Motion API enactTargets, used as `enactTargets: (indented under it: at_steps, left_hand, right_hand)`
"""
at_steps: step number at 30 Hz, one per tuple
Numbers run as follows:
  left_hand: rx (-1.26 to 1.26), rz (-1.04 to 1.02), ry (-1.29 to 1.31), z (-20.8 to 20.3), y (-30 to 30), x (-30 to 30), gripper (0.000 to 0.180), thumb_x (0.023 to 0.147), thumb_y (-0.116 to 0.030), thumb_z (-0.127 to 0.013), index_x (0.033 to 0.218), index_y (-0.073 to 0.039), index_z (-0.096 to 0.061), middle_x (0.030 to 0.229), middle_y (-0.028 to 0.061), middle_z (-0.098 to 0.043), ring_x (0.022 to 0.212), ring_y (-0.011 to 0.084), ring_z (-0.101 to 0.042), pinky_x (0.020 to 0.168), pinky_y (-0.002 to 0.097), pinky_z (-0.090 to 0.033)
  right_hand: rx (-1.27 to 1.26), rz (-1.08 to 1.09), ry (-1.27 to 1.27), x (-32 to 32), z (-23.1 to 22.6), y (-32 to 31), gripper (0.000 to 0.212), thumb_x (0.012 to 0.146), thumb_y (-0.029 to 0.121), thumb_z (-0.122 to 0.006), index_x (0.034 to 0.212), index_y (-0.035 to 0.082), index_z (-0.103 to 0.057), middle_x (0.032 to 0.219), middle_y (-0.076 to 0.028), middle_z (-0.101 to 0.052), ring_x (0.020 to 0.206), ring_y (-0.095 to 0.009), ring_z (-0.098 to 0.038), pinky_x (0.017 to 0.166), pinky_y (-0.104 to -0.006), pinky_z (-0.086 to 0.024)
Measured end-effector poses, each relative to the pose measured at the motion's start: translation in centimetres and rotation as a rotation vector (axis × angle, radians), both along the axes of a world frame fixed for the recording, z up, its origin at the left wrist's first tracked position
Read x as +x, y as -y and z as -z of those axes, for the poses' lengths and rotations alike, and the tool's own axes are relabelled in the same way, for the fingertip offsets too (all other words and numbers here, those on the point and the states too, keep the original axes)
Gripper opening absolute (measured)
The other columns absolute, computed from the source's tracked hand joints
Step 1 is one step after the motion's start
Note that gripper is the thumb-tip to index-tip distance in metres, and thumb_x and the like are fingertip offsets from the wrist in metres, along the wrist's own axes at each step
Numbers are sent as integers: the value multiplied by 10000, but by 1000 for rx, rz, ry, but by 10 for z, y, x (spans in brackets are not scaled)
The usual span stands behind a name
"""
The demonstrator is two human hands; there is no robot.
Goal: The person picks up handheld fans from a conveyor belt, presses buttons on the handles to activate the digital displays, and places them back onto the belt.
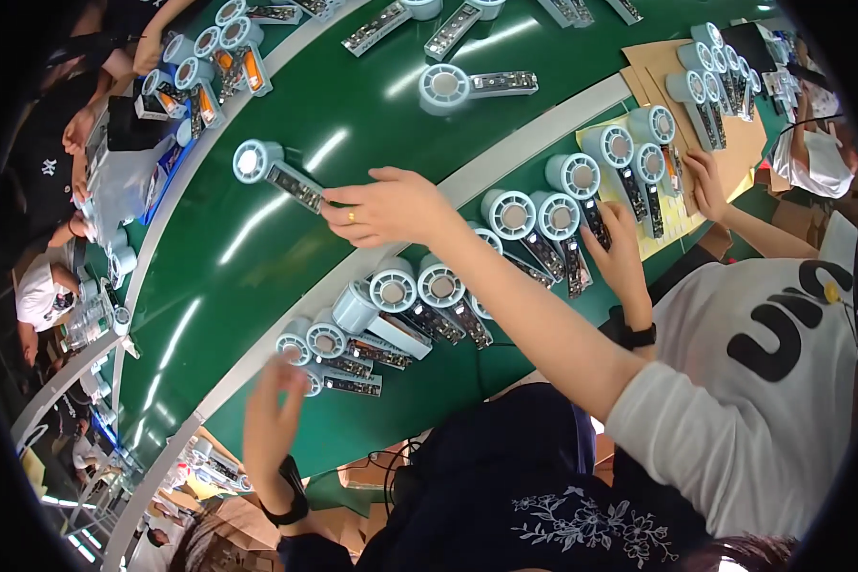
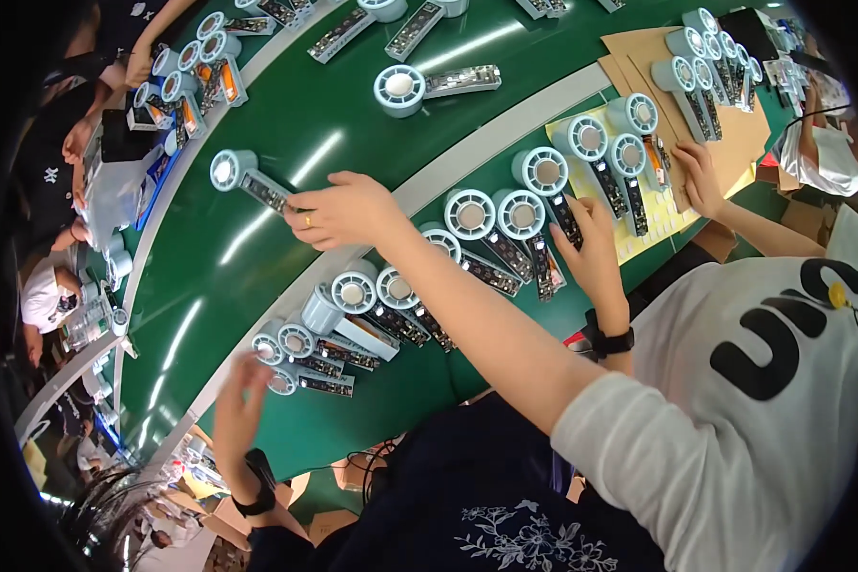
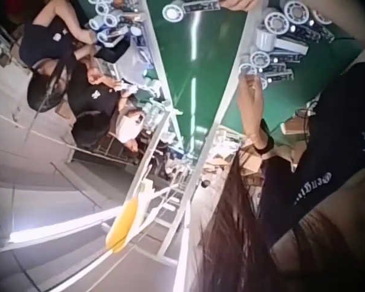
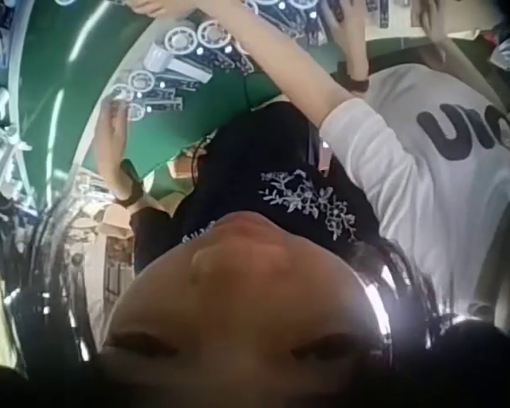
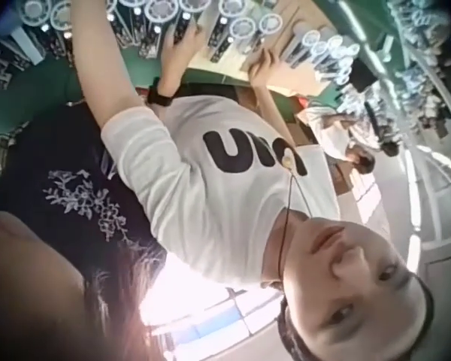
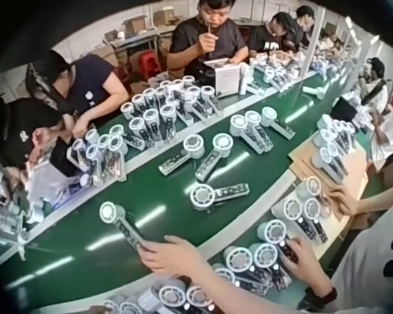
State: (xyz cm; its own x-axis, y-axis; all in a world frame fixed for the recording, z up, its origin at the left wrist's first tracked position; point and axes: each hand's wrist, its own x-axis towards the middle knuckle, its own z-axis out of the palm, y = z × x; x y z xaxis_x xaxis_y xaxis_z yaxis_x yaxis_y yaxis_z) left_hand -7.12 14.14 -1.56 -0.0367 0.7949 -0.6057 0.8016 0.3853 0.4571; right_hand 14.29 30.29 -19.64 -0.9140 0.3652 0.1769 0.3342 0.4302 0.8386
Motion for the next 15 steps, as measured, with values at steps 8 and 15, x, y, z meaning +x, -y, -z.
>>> enactTargets:
  at_steps: [8,15]
  left_hand:
    - [514,113,130,63,-207,43,307,882,-197,-580,1135,-26,-556,979,134,-643,923,229,-615,809,303,-458]
    - [734,333,-142,155,-314,86,566,760,-320,-677,1193,7,-512,1130,209,-575,1048,322,-555,879,381,-447]
  right_hand:
    - [-955,138,-822,73,-75,55,387,753,56,-624,1120,29,-503,1118,-116,-509,1068,-270,-461,925,-359,-374]
    - [-880,384,-1293,147,-70,-13,419,741,10,-621,1153,47,-552,1099,-117,-588,1039,-291,-545,940,-389,-400]
